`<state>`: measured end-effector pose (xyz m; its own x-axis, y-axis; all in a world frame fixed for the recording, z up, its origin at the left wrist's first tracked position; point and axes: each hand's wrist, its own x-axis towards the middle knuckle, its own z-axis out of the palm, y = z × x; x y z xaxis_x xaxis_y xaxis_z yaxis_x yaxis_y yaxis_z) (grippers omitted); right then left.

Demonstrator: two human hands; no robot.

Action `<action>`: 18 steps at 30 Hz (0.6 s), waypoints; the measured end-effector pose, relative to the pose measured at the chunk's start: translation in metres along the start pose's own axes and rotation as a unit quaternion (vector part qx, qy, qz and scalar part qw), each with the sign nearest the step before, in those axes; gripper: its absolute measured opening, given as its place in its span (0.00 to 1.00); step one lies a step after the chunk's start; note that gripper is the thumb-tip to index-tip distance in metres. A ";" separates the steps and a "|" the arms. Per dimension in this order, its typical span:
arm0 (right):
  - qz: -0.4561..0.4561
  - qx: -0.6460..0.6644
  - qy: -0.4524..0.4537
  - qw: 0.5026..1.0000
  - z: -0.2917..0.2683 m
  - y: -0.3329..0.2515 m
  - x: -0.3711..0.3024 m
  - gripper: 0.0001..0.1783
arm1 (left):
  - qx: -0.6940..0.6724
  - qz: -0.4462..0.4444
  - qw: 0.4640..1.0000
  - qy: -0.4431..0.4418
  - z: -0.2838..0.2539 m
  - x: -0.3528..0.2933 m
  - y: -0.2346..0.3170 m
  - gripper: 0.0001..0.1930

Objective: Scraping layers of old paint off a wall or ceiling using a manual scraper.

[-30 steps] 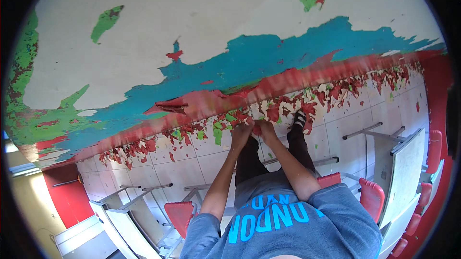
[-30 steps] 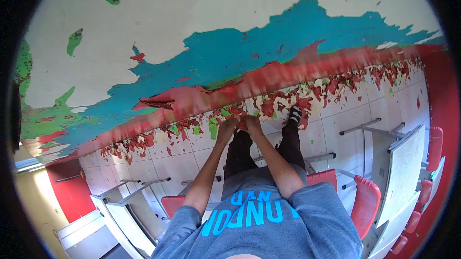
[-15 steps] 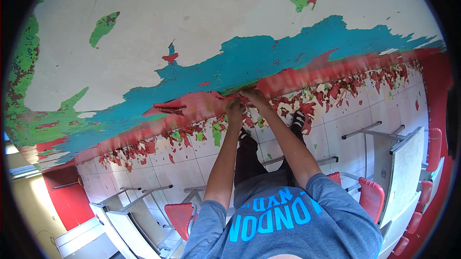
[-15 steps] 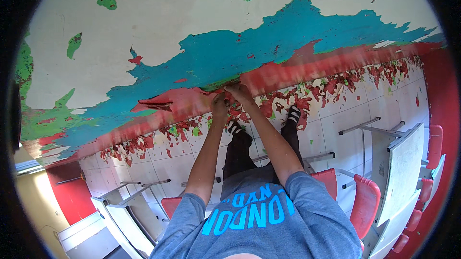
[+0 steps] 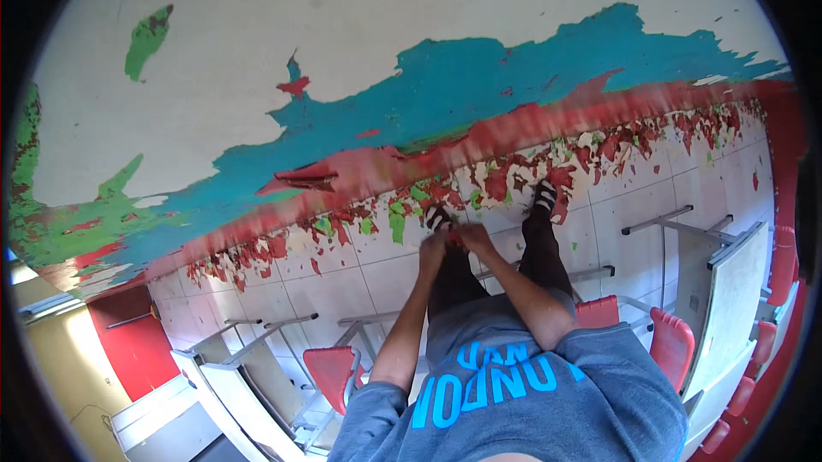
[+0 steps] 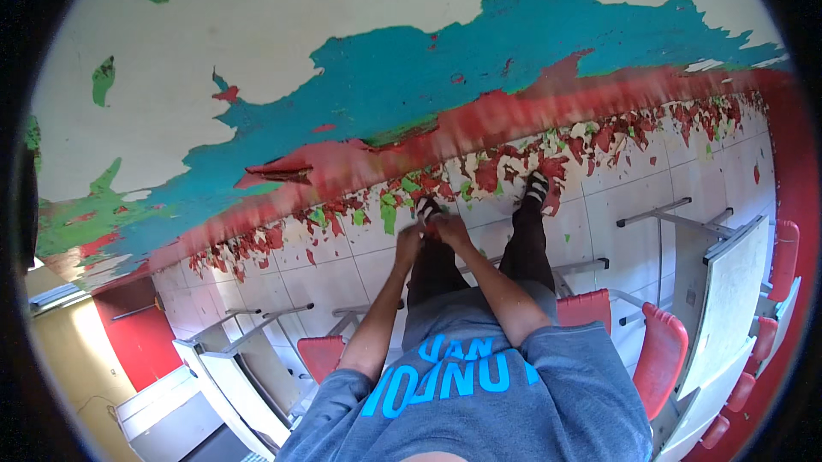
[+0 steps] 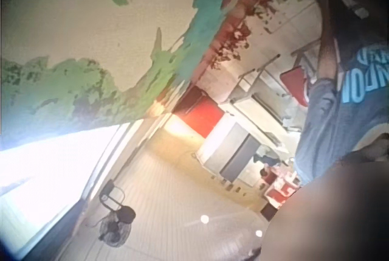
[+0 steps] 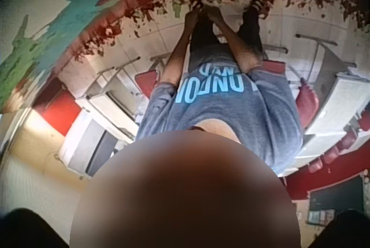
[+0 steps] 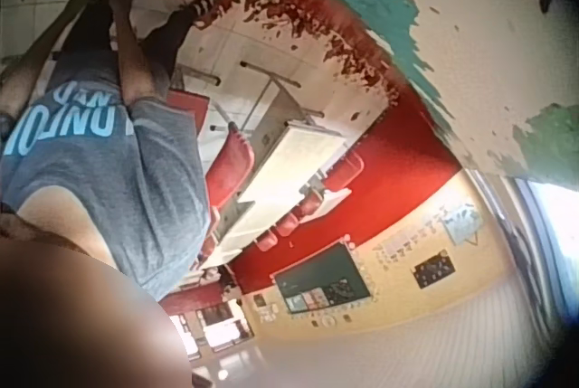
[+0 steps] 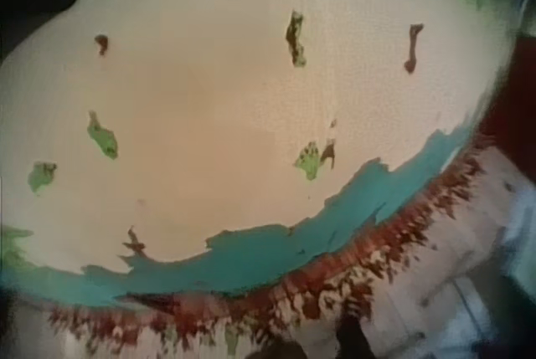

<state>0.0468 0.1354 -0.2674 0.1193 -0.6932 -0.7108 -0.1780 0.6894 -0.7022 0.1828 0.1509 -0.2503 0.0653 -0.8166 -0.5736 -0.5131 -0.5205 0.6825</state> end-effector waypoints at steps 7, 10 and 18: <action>-0.390 -0.329 0.375 0.774 -0.018 -0.090 0.062 0.17 | -0.278 0.074 0.954 0.088 -0.057 0.063 0.106 0.13; -0.339 -0.086 0.098 0.932 -0.026 -0.128 0.064 0.16 | -0.338 0.039 0.938 0.061 -0.068 0.071 0.120 0.10; -0.115 0.260 -0.012 0.959 -0.010 -0.153 0.046 0.09 | -0.284 0.101 0.948 0.097 -0.067 0.085 0.109 0.08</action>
<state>0.0699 -0.0038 -0.1919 0.1214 -0.8389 -0.5306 0.3661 0.5347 -0.7616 0.1897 0.0079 -0.1941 0.2000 -0.9160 -0.3477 0.0080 -0.3533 0.9355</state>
